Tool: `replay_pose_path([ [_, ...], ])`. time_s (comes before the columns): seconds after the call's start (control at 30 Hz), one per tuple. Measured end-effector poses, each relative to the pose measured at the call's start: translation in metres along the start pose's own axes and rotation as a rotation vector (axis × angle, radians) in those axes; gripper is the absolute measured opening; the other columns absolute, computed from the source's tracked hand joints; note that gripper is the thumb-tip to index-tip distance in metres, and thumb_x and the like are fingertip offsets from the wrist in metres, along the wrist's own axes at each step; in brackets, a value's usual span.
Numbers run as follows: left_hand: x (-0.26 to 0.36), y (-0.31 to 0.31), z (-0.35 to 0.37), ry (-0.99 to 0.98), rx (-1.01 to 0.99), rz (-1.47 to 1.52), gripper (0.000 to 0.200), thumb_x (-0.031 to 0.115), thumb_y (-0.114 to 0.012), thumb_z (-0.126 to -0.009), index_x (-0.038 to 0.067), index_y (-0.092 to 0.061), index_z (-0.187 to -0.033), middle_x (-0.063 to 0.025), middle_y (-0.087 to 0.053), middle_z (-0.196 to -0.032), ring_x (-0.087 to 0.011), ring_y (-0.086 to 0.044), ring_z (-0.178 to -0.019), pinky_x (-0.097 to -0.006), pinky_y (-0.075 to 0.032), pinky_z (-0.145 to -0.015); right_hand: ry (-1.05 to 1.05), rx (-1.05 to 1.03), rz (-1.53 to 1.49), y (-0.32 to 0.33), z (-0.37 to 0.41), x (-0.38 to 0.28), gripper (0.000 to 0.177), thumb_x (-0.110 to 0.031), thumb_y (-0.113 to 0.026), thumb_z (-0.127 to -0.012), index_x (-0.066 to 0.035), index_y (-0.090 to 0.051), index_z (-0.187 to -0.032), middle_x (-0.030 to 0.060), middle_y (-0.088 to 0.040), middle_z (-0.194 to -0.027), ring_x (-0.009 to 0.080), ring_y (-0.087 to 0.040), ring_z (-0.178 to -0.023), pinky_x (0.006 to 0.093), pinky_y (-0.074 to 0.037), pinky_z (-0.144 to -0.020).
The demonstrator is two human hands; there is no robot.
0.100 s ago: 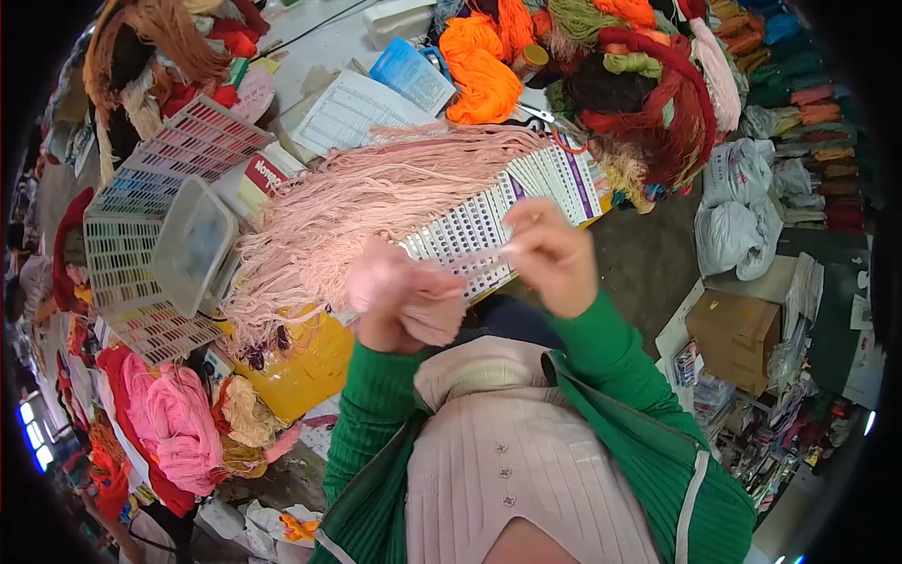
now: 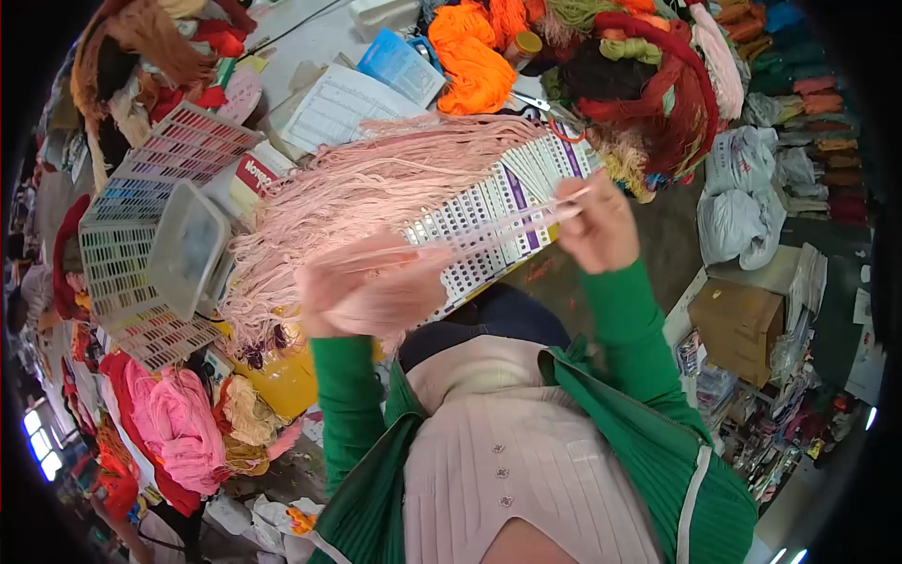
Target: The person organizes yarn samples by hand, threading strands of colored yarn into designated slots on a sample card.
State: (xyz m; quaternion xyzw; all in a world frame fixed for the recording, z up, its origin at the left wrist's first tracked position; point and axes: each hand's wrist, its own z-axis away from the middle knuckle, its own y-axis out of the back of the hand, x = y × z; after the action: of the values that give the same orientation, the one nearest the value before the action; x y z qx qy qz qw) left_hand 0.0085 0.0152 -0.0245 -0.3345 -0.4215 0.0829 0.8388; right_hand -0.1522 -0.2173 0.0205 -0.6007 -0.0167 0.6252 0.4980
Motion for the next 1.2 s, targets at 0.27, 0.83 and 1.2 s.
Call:
replay_pose_path([
  [0.27,0.053,0.241,-0.034,-0.035,0.867,-0.168,0.028,0.022,-0.037,-0.077,-0.001,-0.048,-0.089,-0.0094,-0.053,-0.076,-0.0189,-0.05,-0.07,-0.0316,-0.043,-0.069,0.513,0.639,0.074,0.353,-0.034,-0.157,0.01,-0.005,-0.046,-0.07,-0.005,-0.043,-0.06,0.0028,-0.044,-0.058,0.0117,-0.043,-0.054,0.0234,-0.039,-0.052],
  [0.83,-0.366,-0.059,-0.191,0.518,0.084,-0.345,0.033,0.027,-0.052,-0.073,0.004,-0.048,-0.096,-0.0113,-0.053,-0.082,-0.0187,-0.052,-0.083,-0.0293,-0.041,-0.061,0.387,0.098,1.378,0.245,-0.197,0.125,0.015,-0.009,-0.062,-0.058,-0.003,-0.053,-0.068,0.0079,-0.049,-0.068,0.0232,-0.047,-0.064,0.0292,-0.038,-0.055],
  [1.2,-0.329,-0.04,-0.209,0.206,-0.385,-1.491,0.019,0.02,-0.044,-0.077,0.004,-0.051,-0.084,-0.0085,-0.053,-0.082,-0.0206,-0.05,-0.076,-0.0318,-0.038,-0.067,0.438,-0.255,1.493,0.249,-0.18,0.123,0.03,-0.015,-0.059,-0.058,-0.002,-0.051,-0.085,0.0096,-0.046,-0.08,0.0266,-0.044,-0.073,0.0345,-0.036,-0.064],
])
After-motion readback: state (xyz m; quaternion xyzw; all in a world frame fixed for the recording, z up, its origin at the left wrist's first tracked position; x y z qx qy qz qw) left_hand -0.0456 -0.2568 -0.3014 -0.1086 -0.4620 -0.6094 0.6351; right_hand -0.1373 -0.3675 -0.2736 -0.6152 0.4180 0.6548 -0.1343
